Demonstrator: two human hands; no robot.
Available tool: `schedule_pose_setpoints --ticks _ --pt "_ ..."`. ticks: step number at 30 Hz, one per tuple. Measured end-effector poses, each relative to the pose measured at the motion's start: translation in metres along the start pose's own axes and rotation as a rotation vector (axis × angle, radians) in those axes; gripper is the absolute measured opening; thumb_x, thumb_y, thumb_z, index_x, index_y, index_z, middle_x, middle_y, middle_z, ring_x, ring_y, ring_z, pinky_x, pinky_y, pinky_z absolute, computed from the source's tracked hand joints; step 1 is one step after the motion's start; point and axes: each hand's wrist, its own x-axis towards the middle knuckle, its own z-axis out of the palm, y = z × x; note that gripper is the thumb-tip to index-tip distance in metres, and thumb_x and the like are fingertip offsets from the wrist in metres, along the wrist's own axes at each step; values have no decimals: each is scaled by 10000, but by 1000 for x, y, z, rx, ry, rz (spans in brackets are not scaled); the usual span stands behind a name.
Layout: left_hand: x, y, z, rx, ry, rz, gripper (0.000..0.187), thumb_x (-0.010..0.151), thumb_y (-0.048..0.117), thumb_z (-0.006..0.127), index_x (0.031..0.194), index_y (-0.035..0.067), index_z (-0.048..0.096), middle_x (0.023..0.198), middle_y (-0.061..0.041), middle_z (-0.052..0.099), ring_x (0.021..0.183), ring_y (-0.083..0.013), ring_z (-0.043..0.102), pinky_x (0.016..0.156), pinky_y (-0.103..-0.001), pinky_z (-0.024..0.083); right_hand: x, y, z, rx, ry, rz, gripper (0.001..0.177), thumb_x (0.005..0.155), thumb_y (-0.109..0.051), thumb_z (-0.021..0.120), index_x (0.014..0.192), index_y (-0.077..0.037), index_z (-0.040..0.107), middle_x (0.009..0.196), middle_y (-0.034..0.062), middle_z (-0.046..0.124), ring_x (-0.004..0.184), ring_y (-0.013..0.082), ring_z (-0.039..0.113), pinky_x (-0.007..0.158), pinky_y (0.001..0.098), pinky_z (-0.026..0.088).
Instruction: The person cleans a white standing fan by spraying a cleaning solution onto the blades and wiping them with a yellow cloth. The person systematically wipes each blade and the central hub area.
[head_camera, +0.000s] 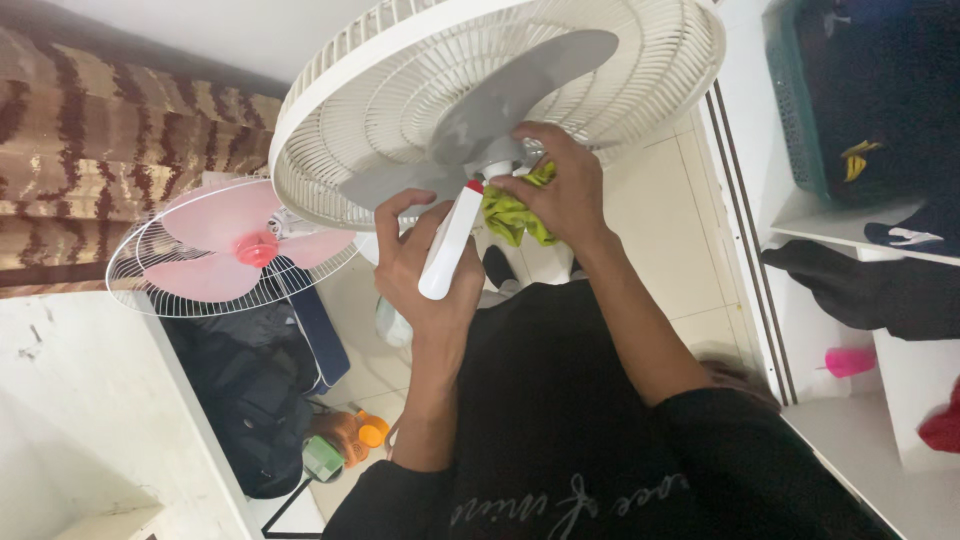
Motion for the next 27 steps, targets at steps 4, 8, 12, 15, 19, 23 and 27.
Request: schedule_pose_setpoints --ticks 4,8,12,15,19,23,27 --pt "1 0 -3 11 -5 -59 297 745 4 717 1011 117 788 1154 -52 670 643 -195 674 582 -327 519 2 -8 -4 -92 0 -97 565 737 -213 950 1208 -90 664 1227 72 704 1024 278 715 822 356 572" --pt "-4 -5 -2 -24 -34 -107 302 758 -1 717 1025 110 805 1131 -73 684 623 -193 669 567 -339 516 4 -17 -5 -124 0 -138 560 723 -207 947 1193 -93 666 1245 77 700 1121 287 705 864 368 583" --pt "-18 -20 8 -69 -28 -52 295 755 4 699 1023 96 782 1144 -65 686 845 -222 718 693 -339 562 3 -19 -5 -136 5 -194 562 720 -188 948 1198 -95 665 1275 87 692 1166 293 697 904 374 587" --pt "-23 -27 15 -135 -45 -74 298 761 8 689 1035 82 781 1124 -65 685 901 -235 726 733 -348 577 3 -16 -4 -177 10 -212 581 714 -205 966 1201 -90 670 1271 92 689 1154 303 691 904 386 581" --pt "-20 -20 23 -65 -132 -182 263 755 30 708 998 72 798 1081 -75 692 735 -254 693 652 -374 549 2 -18 -4 -190 -8 -208 592 691 -222 969 1190 -97 674 1273 82 689 1125 286 706 860 370 591" --pt "-15 -26 22 -3 -134 -193 248 759 50 733 991 92 809 1086 -71 690 764 -275 706 664 -389 547 3 -20 -4 -201 -31 -174 564 714 -224 962 1186 -103 678 1294 66 689 1069 264 721 813 346 599" --pt "-27 -51 22 -234 -128 -147 379 741 -7 696 1103 83 767 1214 -104 640 949 -266 727 801 -362 586 2 -21 -5 -222 -14 -206 547 741 -214 958 1199 -105 680 1288 63 681 1090 280 717 834 361 594"
